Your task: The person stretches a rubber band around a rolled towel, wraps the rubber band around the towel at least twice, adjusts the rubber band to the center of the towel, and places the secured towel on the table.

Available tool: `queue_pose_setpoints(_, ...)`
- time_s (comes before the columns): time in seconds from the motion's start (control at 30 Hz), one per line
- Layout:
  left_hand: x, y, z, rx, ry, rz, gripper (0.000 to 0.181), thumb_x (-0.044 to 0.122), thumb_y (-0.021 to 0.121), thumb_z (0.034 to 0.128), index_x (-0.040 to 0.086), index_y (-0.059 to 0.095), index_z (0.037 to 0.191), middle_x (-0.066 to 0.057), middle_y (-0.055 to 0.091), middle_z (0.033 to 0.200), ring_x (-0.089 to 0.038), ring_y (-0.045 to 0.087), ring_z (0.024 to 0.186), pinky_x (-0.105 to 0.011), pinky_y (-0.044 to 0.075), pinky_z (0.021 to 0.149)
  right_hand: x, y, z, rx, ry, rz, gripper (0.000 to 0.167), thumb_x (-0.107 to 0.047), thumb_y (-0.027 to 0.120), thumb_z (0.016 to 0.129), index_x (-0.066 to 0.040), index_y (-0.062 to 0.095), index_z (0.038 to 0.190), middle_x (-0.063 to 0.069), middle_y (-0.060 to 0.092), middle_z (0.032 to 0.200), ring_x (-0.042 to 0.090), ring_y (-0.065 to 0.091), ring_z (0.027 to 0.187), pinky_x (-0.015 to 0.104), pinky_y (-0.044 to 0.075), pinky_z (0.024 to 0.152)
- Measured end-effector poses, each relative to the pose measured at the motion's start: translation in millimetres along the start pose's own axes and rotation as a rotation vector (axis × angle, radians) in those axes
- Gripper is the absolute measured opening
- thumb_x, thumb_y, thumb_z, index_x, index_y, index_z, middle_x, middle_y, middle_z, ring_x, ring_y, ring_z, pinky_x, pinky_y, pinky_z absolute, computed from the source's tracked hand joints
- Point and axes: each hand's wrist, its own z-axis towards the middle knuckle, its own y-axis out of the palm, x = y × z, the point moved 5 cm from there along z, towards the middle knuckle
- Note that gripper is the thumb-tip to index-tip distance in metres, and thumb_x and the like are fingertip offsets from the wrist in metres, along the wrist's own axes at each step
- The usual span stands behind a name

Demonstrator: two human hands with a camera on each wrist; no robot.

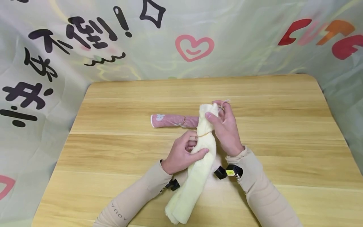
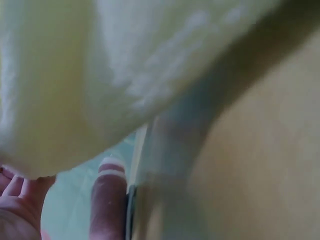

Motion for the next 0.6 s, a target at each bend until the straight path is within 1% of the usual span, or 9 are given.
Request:
queue_pose_setpoints(0.1,0.7,-6.1,0.8,0.039,-0.029,-0.013,0.039,0.003,0.08,0.0854,-0.001,0.054,0.113,-0.018,0.066,0.106,-0.03,0.078,0.094,-0.013,0.06,0.084,2.9,1.0,-2.7,-0.078,0.065,-0.015,0.03,-0.005,0.05,0.105,-0.015,0.044,0.133,-0.003,0.069,0.12,0.008,0.07,0.099,0.024,0.063,0.081)
queue_pose_setpoints(0.17,1.4,-8.4,1.4,0.053,-0.028,-0.02,0.039,0.002,0.08,0.0854,-0.002,0.053,0.113,-0.02,0.065,0.107,-0.033,0.078,0.096,-0.015,0.06,0.085,3.9,0.3,-3.5,-0.097,0.095,-0.02,0.03,-0.009,0.051,0.106,-0.015,0.043,0.135,-0.003,0.07,0.122,0.009,0.071,0.101,0.025,0.063,0.085)
queue_pose_setpoints(0.3,2.3,-12.8,2.0,0.091,-0.018,-0.021,0.038,0.001,0.079,0.0856,-0.001,0.052,0.112,-0.02,0.062,0.106,-0.035,0.078,0.098,-0.016,0.061,0.086,3.4,-1.6,-3.8,-0.103,0.123,-0.072,0.028,-0.02,0.053,0.108,-0.014,0.046,0.134,-0.004,0.071,0.116,0.007,0.073,0.1,0.022,0.062,0.088)
queue_pose_setpoints(0.4,2.7,-16.4,2.7,0.122,-0.022,-0.006,0.039,0.002,0.08,0.0856,0.0,0.052,0.112,-0.019,0.062,0.106,-0.034,0.078,0.097,-0.016,0.061,0.085,1.2,-1.5,-4.2,-0.124,0.123,-0.136,0.026,-0.025,0.052,0.109,-0.008,0.056,0.128,-0.004,0.073,0.112,0.007,0.073,0.101,0.022,0.061,0.092)
queue_pose_setpoints(0.5,3.5,-17.7,3.7,0.117,-0.018,-0.001,0.04,0.003,0.08,0.0858,0.001,0.052,0.114,-0.019,0.063,0.108,-0.033,0.078,0.096,-0.016,0.061,0.085,0.1,1.0,-4.5,-0.154,0.13,-0.183,0.029,-0.024,0.053,0.109,-0.001,0.063,0.124,-0.005,0.074,0.109,0.007,0.073,0.1,0.023,0.062,0.091)
queue_pose_setpoints(0.6,4.0,-16.3,4.6,0.085,0.012,0.012,0.042,0.003,0.081,0.0856,0.0,0.051,0.115,-0.018,0.063,0.109,-0.031,0.078,0.096,-0.015,0.061,0.086,0.5,3.8,-4.2,-0.173,0.148,-0.251,0.037,-0.025,0.055,0.108,0.003,0.062,0.13,-0.007,0.075,0.108,0.007,0.073,0.098,0.023,0.063,0.086)
